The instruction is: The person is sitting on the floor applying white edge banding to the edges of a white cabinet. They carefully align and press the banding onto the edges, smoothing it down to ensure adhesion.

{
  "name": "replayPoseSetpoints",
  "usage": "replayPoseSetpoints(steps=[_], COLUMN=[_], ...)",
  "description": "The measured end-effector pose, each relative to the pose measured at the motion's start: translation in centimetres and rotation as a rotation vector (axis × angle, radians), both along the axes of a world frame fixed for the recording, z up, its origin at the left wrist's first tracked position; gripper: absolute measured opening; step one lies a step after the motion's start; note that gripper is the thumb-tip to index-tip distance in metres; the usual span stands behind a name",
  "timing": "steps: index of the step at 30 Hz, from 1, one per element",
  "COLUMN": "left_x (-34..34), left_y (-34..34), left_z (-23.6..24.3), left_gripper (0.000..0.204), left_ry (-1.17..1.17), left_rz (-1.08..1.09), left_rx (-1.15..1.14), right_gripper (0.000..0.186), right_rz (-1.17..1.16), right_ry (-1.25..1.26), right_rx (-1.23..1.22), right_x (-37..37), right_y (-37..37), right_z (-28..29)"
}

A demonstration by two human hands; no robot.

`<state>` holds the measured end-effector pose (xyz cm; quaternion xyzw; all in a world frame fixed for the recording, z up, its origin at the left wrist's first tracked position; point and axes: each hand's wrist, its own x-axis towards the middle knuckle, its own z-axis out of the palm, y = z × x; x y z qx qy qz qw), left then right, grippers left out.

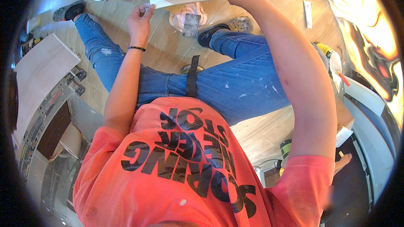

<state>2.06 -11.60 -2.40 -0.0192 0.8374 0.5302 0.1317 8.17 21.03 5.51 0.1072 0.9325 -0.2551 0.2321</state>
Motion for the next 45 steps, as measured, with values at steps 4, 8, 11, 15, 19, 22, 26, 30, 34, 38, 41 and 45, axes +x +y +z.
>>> replayPoseSetpoints(steps=[4,8,11,15,19,22,26,30,34,38,41,45], left_x=[-0.1,-0.2,-0.1,0.0,0.0,-0.1,0.2,1.7,3.4,4.5,4.8,5.4], left_y=[-0.1,-0.2,0.0,0.0,0.0,-0.1,0.3,1.1,2.6,3.7,4.0,4.7], left_z=[0.0,-0.3,-0.1,0.0,0.1,-0.1,0.5,2.1,3.0,2.3,2.1,1.9], left_gripper=[0.028,0.028,0.027,0.027,0.027,0.028,0.027,0.027,0.029,0.038,0.045,0.05], left_ry=[0.015,0.02,0.022,0.018,0.021,0.053,0.137,0.582,0.808,0.87,0.868,0.896], left_rz=[-0.016,-0.021,-0.012,-0.007,-0.009,-0.005,-0.02,-0.2,-0.497,-0.59,-0.643,-0.7], left_rx=[-0.049,-0.05,-0.037,-0.02,-0.033,-0.056,-0.129,-0.461,-0.59,-0.65,-0.732,-0.787], right_gripper=[0.031,0.031,0.031,0.031,0.031,0.03,0.03,0.031,0.034,0.035,0.036,0.036], right_rz=[-0.002,0.003,0.008,-0.001,0.007,-0.001,-0.004,-0.003,0.027,0.028,0.035,0.037], right_ry=[-0.005,0.007,0.009,0.005,0.004,-0.003,0.014,-0.007,-0.007,-0.024,-0.056,-0.022], right_rx=[-0.001,0.017,0.026,0.03,0.041,0.035,0.042,0.029,0.124,0.164,0.152,0.154], right_x=[0.0,0.1,0.1,0.1,0.1,0.1,0.1,0.1,0.3,0.3,0.1,0.3], right_y=[0.1,0.1,0.0,0.0,-0.1,-0.2,-0.2,-0.1,-0.3,-0.6,-0.6,-0.5], right_z=[-0.2,-0.4,-0.4,-0.5,-0.4,-0.2,-0.5,-0.4,-0.9,-0.8,-0.2,-0.7])
